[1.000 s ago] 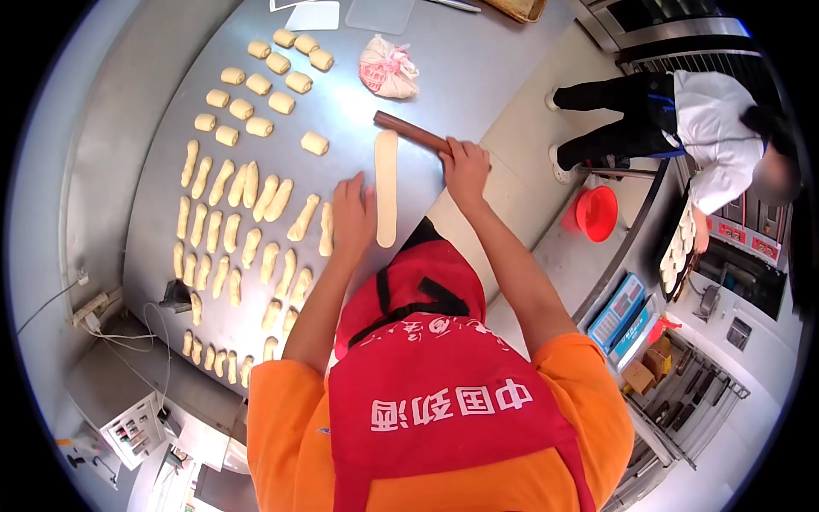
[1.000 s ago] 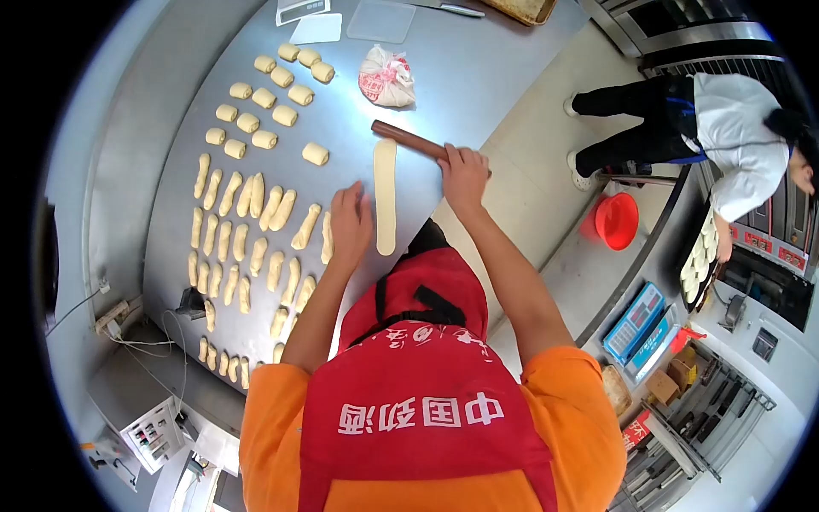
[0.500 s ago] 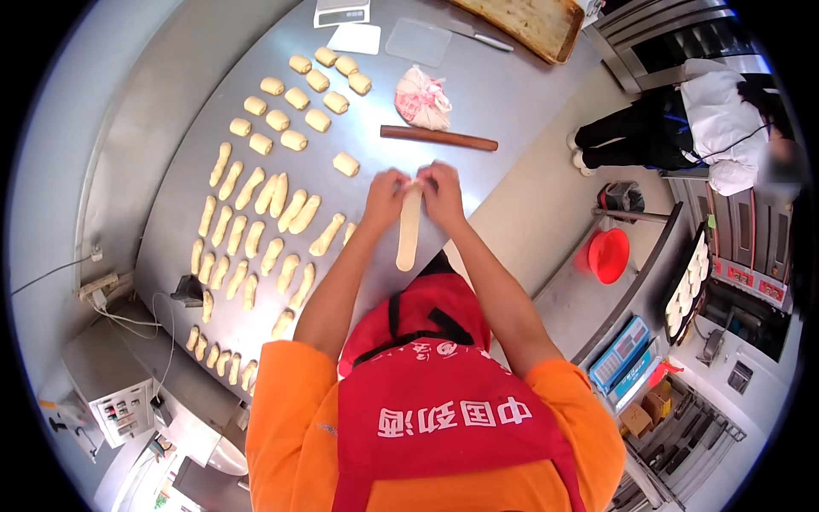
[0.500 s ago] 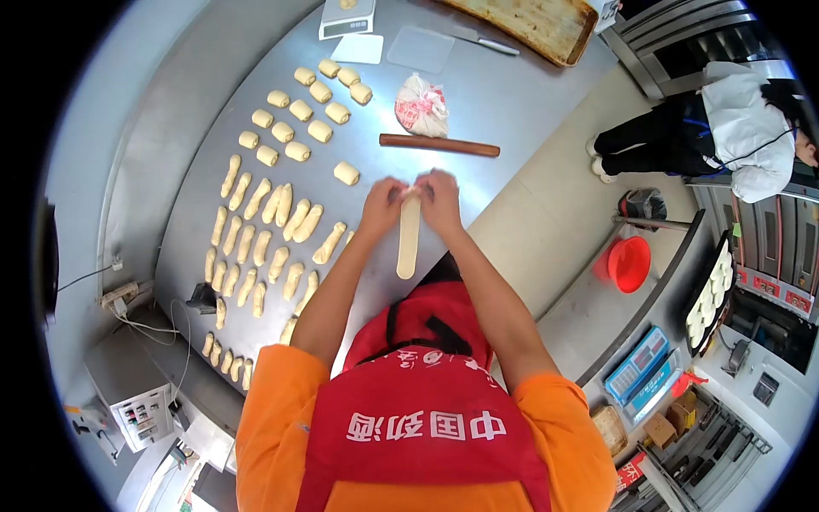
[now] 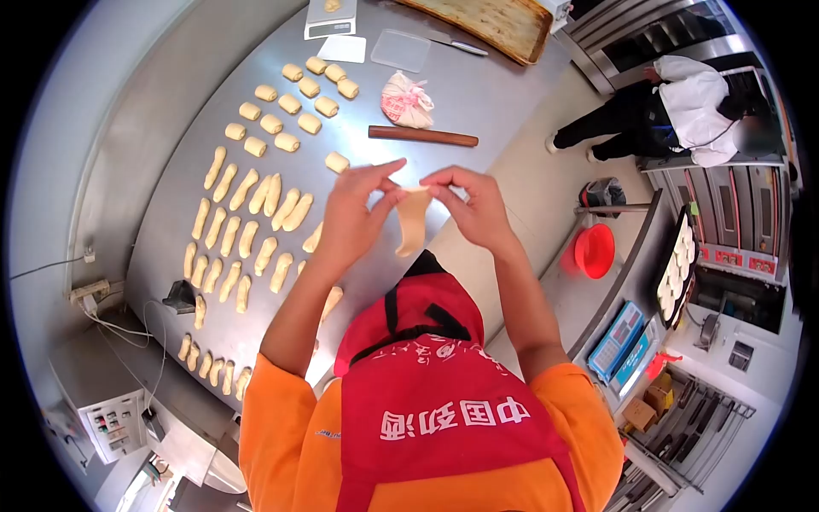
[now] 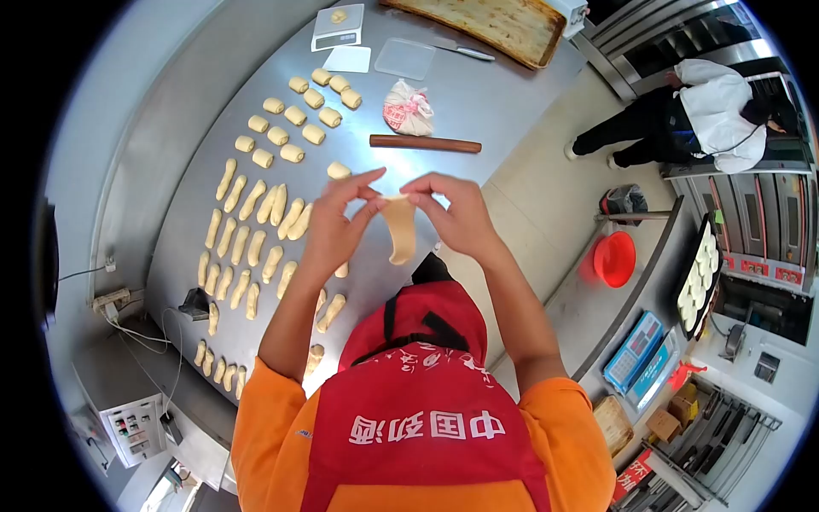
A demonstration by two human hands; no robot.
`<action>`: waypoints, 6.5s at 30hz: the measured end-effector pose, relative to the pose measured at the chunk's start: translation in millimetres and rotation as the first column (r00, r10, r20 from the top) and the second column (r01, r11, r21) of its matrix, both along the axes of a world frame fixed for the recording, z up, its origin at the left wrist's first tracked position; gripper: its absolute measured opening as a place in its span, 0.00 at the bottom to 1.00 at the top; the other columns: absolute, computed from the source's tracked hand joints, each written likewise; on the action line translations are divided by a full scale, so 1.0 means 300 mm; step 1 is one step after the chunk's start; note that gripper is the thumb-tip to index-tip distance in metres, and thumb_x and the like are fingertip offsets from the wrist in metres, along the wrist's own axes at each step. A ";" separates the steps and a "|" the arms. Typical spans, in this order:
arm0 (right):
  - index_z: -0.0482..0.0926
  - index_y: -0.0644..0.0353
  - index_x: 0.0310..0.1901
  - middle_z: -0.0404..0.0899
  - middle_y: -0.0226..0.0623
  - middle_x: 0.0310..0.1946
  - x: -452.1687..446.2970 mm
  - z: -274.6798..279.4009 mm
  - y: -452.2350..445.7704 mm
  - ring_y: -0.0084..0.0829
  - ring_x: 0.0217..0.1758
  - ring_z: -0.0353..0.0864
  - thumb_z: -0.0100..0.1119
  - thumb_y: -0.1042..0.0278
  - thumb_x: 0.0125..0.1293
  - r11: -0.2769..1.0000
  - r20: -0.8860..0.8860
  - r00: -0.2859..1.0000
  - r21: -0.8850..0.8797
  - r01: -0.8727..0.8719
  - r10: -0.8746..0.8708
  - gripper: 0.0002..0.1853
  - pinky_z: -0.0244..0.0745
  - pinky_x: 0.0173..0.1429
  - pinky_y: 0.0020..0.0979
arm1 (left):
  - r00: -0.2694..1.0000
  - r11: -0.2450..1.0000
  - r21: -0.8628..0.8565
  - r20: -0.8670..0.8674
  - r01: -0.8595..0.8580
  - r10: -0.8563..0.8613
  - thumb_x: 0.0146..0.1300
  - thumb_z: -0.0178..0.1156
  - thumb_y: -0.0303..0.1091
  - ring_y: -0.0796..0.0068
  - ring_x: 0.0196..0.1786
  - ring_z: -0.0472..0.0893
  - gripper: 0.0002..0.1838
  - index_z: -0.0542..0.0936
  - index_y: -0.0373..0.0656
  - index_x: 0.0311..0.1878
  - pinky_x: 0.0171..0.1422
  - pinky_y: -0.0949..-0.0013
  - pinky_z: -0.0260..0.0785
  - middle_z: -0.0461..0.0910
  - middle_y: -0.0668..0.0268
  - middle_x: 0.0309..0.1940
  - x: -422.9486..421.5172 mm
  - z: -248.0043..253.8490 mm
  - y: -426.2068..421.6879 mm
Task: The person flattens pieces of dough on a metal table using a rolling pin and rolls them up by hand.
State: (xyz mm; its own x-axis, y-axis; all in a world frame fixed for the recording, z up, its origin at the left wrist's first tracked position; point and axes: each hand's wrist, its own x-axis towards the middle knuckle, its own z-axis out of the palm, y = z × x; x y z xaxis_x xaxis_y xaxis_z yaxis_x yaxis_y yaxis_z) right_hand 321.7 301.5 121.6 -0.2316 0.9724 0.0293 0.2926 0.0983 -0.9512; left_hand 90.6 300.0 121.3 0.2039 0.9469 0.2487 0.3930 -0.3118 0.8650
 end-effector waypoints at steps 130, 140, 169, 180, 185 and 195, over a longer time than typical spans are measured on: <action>0.86 0.62 0.57 0.83 0.41 0.54 -0.138 -0.782 0.077 0.48 0.60 0.80 0.63 0.81 0.60 0.940 0.454 0.877 0.340 -0.003 -0.161 0.21 0.74 0.64 0.46 | 0.923 0.988 0.034 -0.355 -0.148 0.150 0.72 0.62 0.29 0.50 0.69 0.75 0.25 0.77 0.37 0.71 0.75 0.45 0.62 0.78 0.53 0.68 0.137 -0.797 0.002; 0.85 0.64 0.55 0.83 0.47 0.52 -0.113 -0.749 0.006 0.52 0.58 0.81 0.61 0.81 0.62 0.929 0.392 0.894 0.366 0.064 -0.216 0.19 0.74 0.64 0.47 | 0.948 0.957 -0.011 -0.141 -0.288 0.284 0.71 0.64 0.28 0.44 0.66 0.76 0.24 0.78 0.32 0.69 0.75 0.45 0.66 0.77 0.49 0.64 0.156 -0.756 -0.079; 0.86 0.63 0.49 0.82 0.46 0.49 -0.034 -0.683 -0.234 0.52 0.57 0.80 0.65 0.76 0.64 0.940 0.468 0.876 0.335 -0.060 -0.111 0.12 0.78 0.61 0.47 | 0.968 0.988 -0.093 -0.230 -0.126 0.102 0.72 0.65 0.30 0.45 0.60 0.78 0.19 0.81 0.35 0.64 0.66 0.49 0.72 0.79 0.51 0.56 0.105 -0.747 -0.278; 0.83 0.61 0.47 0.80 0.44 0.46 0.013 -0.679 -0.391 0.53 0.54 0.80 0.69 0.70 0.67 0.937 0.482 0.854 0.167 -0.308 0.195 0.10 0.77 0.57 0.49 | 0.976 0.995 0.001 -0.195 0.102 -0.099 0.69 0.66 0.26 0.46 0.55 0.79 0.12 0.83 0.36 0.54 0.60 0.50 0.74 0.81 0.53 0.52 0.062 -0.712 -0.442; 0.79 0.66 0.64 0.79 0.53 0.62 -0.025 -0.592 -0.317 0.57 0.67 0.77 0.72 0.66 0.65 0.968 0.536 0.844 0.194 -0.159 0.031 0.27 0.74 0.70 0.50 | 0.941 0.907 -0.255 -0.057 -0.336 0.333 0.72 0.63 0.24 0.51 0.52 0.81 0.10 0.82 0.36 0.55 0.58 0.54 0.76 0.81 0.53 0.49 0.062 -0.645 -0.443; 0.67 0.71 0.75 0.81 0.56 0.61 -0.058 -0.689 -0.373 0.58 0.67 0.79 0.71 0.66 0.64 0.903 0.637 0.654 -0.181 -0.389 0.409 0.39 0.75 0.72 0.49 | 0.827 0.795 -0.398 0.140 -0.457 0.545 0.78 0.63 0.27 0.66 0.41 0.87 0.08 0.86 0.36 0.53 0.48 0.65 0.79 0.87 0.58 0.42 -0.037 -0.611 -0.567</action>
State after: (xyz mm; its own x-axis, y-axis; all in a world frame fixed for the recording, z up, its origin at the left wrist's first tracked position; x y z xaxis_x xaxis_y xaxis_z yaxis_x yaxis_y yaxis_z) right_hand 304.2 189.6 -85.0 -0.5484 0.7800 -0.3016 0.7707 0.3314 -0.5442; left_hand 79.4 129.8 -61.9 -0.3462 0.9301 -0.1230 0.1836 0.1958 0.9633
